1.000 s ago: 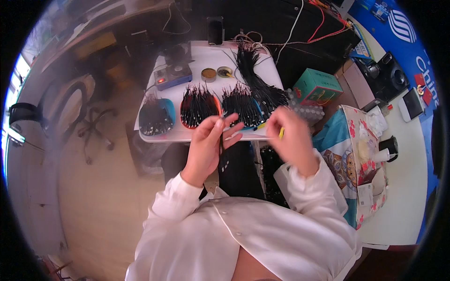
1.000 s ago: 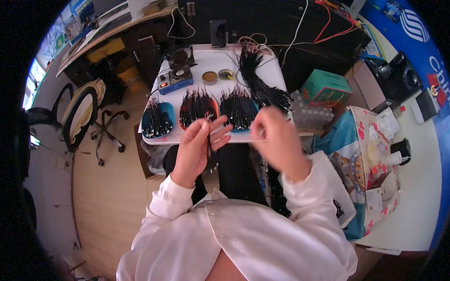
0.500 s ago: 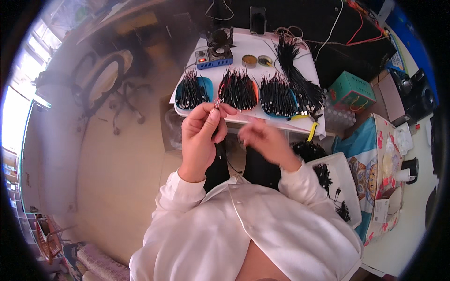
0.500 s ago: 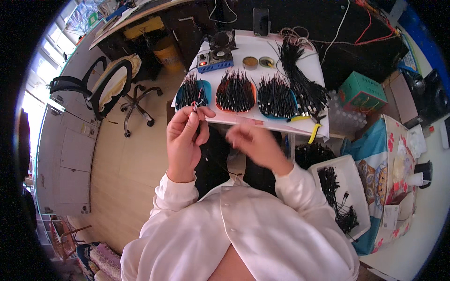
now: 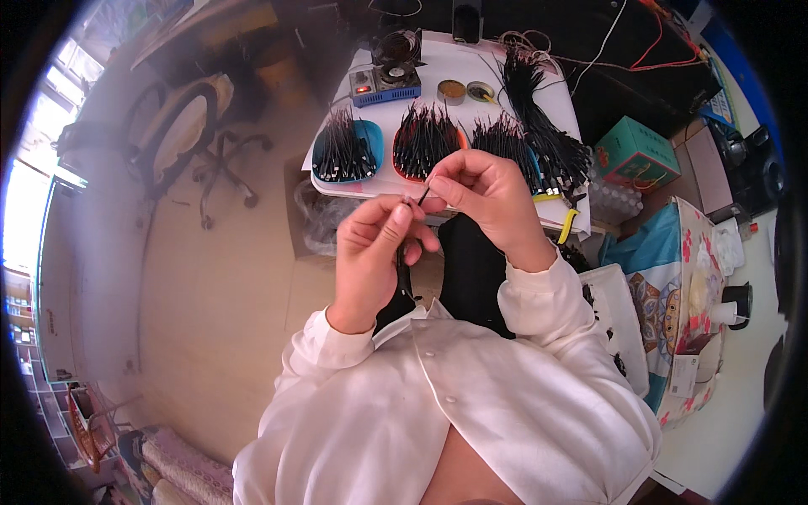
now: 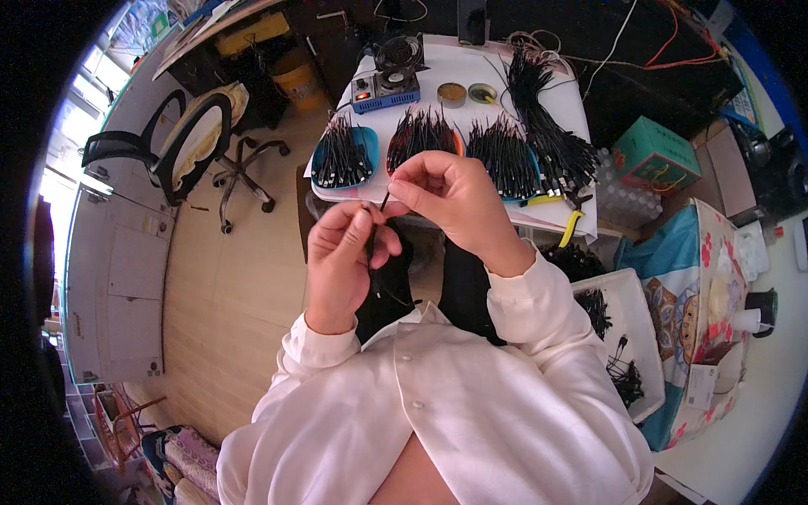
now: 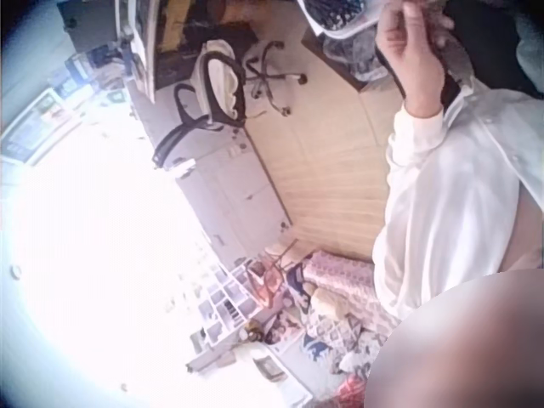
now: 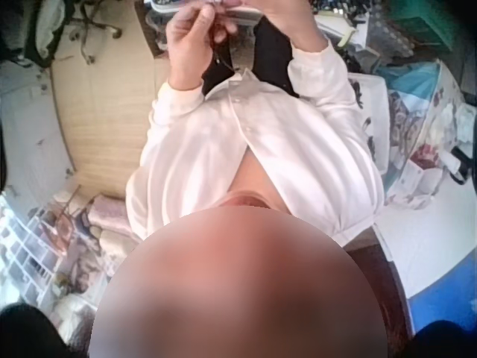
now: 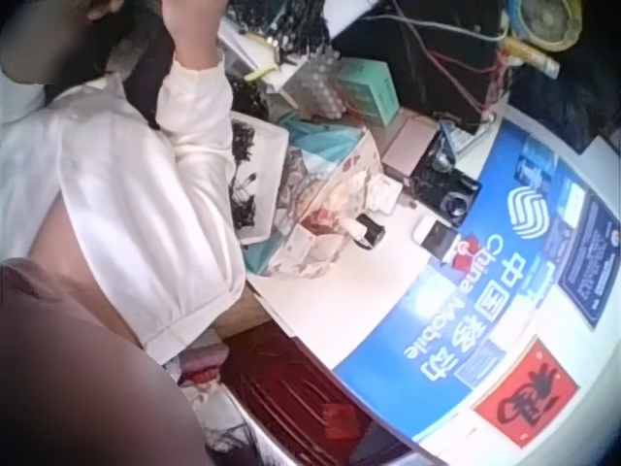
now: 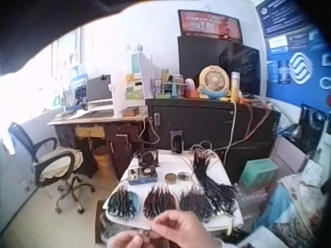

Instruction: The person strips insulation from black wires, twists exposed strands, and uses a soldering iron to attach small connectors. They then use pliers to trim excess wire and place finished units into trays on the table.

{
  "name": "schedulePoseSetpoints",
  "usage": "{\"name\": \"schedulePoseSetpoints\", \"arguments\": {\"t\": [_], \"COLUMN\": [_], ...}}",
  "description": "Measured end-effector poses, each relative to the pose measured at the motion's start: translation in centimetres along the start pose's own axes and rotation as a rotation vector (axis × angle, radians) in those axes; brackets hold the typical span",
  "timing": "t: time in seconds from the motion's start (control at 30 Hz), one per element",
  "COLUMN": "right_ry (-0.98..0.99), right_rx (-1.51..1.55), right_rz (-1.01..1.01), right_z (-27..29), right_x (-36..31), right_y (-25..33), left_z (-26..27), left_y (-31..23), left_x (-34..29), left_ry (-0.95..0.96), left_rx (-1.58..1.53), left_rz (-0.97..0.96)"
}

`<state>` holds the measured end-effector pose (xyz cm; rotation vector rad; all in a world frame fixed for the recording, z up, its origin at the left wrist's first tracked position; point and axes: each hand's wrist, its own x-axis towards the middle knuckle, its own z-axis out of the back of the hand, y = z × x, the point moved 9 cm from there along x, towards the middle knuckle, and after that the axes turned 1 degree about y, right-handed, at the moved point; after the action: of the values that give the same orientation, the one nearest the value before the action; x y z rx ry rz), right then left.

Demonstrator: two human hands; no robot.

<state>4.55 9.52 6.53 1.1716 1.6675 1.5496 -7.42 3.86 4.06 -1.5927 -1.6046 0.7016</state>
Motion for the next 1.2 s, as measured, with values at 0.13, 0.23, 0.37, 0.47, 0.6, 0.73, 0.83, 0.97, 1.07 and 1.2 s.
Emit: {"name": "schedulePoseSetpoints", "arguments": {"t": [0.13, 0.23, 0.37, 0.47, 0.6, 0.73, 0.83, 0.97, 1.07, 1.2], "right_ry": [-0.051, -0.098, -0.079, -0.030, -0.015, -0.041, -0.033, -0.088, -0.149, -0.355], "right_rx": [-0.282, -0.358, 0.013, 0.470, 0.671, 0.551, 0.409, 0.167, -0.016, -0.025], "right_rz": [0.226, 0.281, 0.135, -0.007, -0.070, -0.041, 0.042, 0.086, 0.085, 0.222], "right_z": [-0.3, -0.3, 0.0, -0.5, -0.7, 0.0, 0.5, 0.6, 1.9, 8.6], "right_x": [-0.7, -1.2, -1.0, -1.0, -1.6, -2.0, -2.0, -2.6, -3.8, -8.9], "right_y": [1.7, 1.8, -1.2, -4.1, -5.2, -4.3, -2.7, -1.4, -0.9, 2.4], "left_z": [0.9, 0.4, 0.5, 0.4, -0.2, -0.6, -1.0, -1.0, -0.7, -0.4], "left_y": [0.0, -0.3, 1.3, 2.8, 3.4, 3.4, 3.4, 4.0, 4.1, 3.0], "left_x": [0.2, 0.5, 0.7, 0.7, 0.6, 0.6, 0.6, 0.2, 0.1, 1.7], "left_ry": [-0.135, -0.108, -0.112, -0.083, -0.063, -0.064, -0.035, -0.074, -0.143, -0.219], "left_rx": [0.056, 0.187, 0.087, -0.151, -0.229, -0.214, -0.224, -0.187, 0.088, 0.266], "left_rz": [-0.029, -0.104, -0.040, 0.048, 0.080, 0.102, 0.110, 0.152, 0.121, -0.076]}}
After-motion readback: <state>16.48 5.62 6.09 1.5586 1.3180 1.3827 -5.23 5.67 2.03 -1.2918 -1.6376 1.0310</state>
